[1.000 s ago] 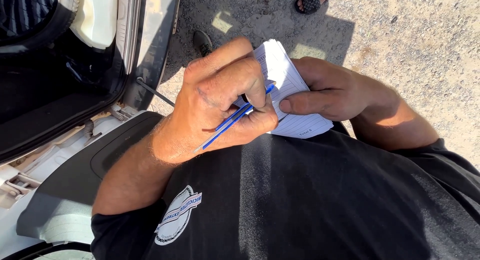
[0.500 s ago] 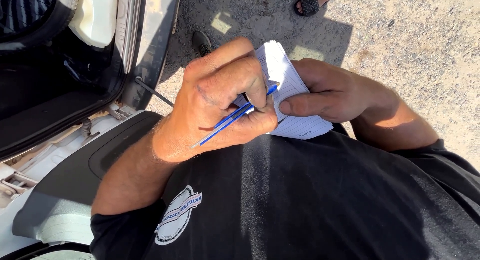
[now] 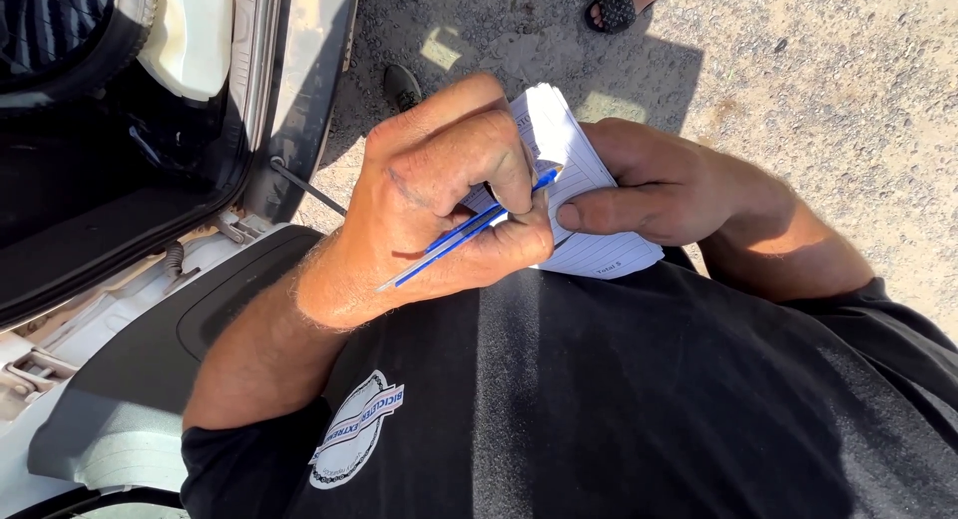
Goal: Writing a service budget on a notepad while interacting with customers near a vehicle.
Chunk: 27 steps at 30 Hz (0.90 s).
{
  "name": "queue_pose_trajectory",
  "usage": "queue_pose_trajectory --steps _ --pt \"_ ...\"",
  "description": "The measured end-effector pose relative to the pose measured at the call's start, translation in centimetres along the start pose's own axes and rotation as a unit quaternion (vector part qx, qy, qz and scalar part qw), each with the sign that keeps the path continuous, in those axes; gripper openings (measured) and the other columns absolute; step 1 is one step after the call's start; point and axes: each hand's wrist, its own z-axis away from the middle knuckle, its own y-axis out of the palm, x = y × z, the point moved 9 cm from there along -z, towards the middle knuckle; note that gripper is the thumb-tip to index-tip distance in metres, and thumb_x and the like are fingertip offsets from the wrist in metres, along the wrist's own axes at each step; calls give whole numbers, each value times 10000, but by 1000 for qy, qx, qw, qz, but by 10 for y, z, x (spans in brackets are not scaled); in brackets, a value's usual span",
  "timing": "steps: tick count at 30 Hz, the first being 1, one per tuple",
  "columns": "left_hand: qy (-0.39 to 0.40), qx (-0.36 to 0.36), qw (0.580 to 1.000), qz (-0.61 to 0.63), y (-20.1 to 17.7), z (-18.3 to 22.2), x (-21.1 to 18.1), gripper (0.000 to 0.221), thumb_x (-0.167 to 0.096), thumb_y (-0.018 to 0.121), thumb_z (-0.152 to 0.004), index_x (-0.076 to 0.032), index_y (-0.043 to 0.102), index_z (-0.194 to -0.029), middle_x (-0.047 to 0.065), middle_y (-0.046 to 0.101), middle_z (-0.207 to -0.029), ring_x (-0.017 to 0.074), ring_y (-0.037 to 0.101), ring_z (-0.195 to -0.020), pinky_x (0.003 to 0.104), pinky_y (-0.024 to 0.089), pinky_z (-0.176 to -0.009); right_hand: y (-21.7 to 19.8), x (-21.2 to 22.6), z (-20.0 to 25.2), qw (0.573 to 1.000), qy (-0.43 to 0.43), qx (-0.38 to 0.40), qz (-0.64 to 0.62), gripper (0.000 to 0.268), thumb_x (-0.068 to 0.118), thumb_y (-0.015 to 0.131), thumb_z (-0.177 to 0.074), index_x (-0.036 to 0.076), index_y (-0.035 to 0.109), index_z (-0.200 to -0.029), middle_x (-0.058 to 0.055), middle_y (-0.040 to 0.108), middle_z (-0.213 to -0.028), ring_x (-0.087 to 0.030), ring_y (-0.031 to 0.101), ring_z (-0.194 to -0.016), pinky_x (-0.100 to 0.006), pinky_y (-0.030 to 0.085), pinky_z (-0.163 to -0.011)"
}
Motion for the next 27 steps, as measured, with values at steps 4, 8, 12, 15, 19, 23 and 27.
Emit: queue_pose_trajectory --steps 4,8,12,15,19,23,27 --pt "0 4 1000 -2 2 -2 0 291 111 723 -815 -80 508 -774 47 393 -820 177 358 -658 330 276 -599 -2 -1 1 1000 8 -5 -5 224 285 614 -1008 66 566 -1012 42 503 -772 -96 478 -682 -292 430 -590" --pt "0 2 1000 -4 4 -4 0 288 113 717 -801 -78 504 -770 46 396 -811 178 355 -653 332 271 -598 -3 -1 2 1000 10 -4 -3 208 277 612 -1008 77 566 -969 41 504 -747 -98 484 -659 -298 433 -577" --pt "-11 7 1000 -6 6 -5 3 280 96 715 -792 -81 502 -761 39 385 -810 171 340 -644 331 260 -589 -3 0 3 1000 5 -1 -21 205 260 608 -1011 63 556 -990 38 500 -749 -100 471 -659 -298 420 -568" --pt "7 -10 1000 -4 5 -5 1 289 137 684 -787 -77 491 -771 45 371 -804 173 319 -645 329 244 -593 -4 -3 4 1000 19 -8 -7 218 281 615 -1004 66 578 -1014 38 509 -762 -101 478 -675 -301 429 -585" --pt "6 1 1000 10 5 -8 0 290 113 712 -800 -77 495 -776 44 407 -788 191 371 -673 343 277 -616 -3 4 3 1000 -6 3 -8 228 295 592 -1020 74 560 -970 40 503 -758 -98 484 -666 -290 429 -584" --pt "40 -41 994 93 -13 -8 -6 323 157 716 -775 -66 482 -767 91 582 -826 220 605 -762 328 524 -700 -4 10 3 999 -42 20 -21 240 272 563 -1048 38 592 -1094 2 634 -832 -123 613 -700 -285 516 -623" --pt "17 -110 993 -35 -30 7 -15 253 106 691 -799 -39 485 -815 118 505 -812 229 580 -718 329 473 -655 -14 -5 11 990 -25 -29 -134 407 212 609 -1031 -36 543 -1347 -117 743 -1092 -220 758 -894 -332 631 -700"
